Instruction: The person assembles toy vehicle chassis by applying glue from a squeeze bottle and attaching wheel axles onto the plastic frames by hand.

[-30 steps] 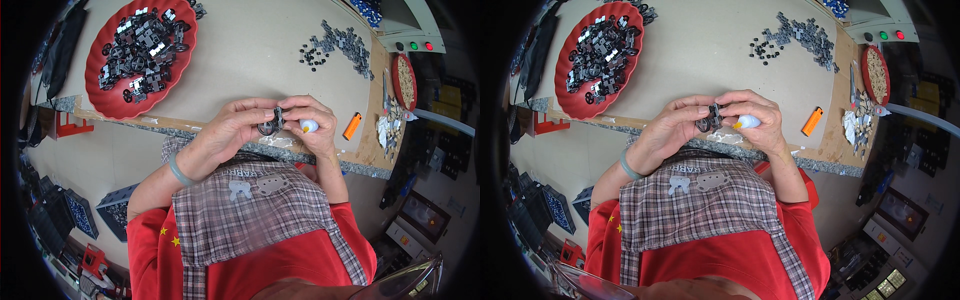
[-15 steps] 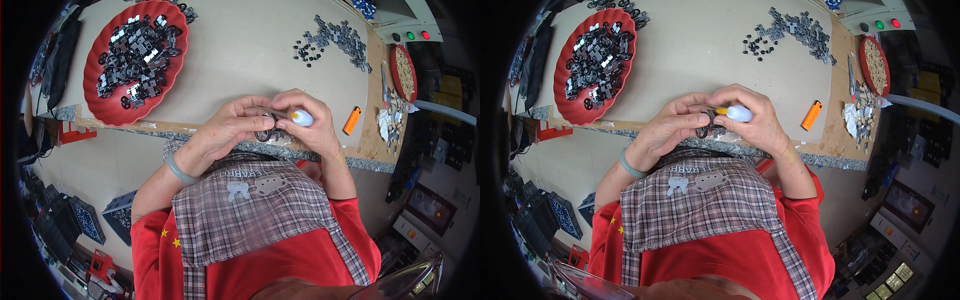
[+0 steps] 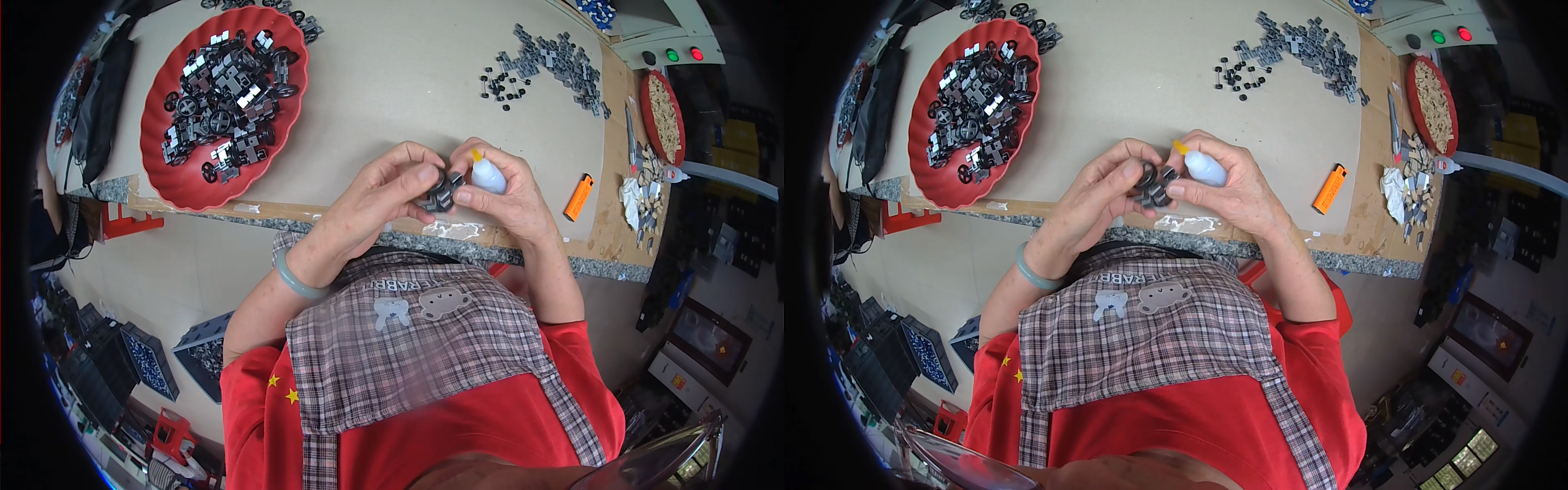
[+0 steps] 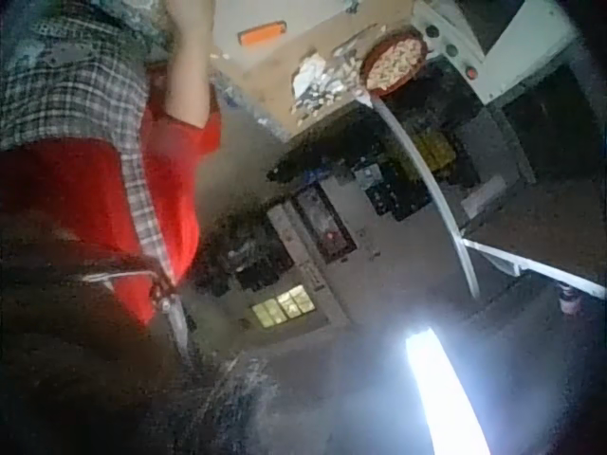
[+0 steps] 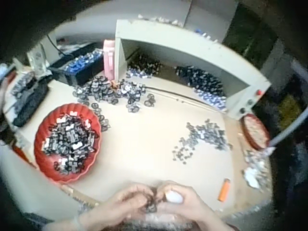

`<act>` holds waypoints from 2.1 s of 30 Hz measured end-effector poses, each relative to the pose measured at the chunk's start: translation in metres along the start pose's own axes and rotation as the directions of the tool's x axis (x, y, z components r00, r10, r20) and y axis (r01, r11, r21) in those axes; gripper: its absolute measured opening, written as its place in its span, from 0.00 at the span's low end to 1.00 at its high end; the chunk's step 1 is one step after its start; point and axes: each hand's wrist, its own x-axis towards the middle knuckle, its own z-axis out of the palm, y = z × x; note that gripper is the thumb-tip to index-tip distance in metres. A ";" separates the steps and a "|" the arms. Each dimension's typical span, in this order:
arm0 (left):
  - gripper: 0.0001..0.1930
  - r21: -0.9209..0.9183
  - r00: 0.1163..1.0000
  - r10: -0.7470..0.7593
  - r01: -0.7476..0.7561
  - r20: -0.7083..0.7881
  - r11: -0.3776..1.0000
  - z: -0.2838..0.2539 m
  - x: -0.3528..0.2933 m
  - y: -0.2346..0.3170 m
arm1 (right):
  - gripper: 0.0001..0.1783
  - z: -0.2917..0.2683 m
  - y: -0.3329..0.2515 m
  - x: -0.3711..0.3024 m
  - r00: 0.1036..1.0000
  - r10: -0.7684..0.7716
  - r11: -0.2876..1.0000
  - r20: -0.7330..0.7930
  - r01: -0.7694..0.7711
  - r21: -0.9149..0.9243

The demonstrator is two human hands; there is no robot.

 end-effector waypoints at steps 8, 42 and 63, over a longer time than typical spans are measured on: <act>0.15 0.423 0.913 0.400 -0.332 -0.082 0.843 0.014 -0.002 -0.013 | 0.13 0.020 0.010 -0.003 0.979 -0.024 0.989 -0.205 0.054 0.139; 0.12 0.773 0.763 0.638 -0.342 -0.103 0.534 0.006 0.000 -0.029 | 0.09 0.036 0.029 -0.008 0.934 -0.022 0.991 -0.357 0.066 0.114; 0.16 0.991 0.459 0.879 -0.040 0.129 -0.125 -0.025 -0.057 0.084 | 0.14 0.012 0.007 0.001 0.920 0.002 1.000 -0.391 -0.001 0.004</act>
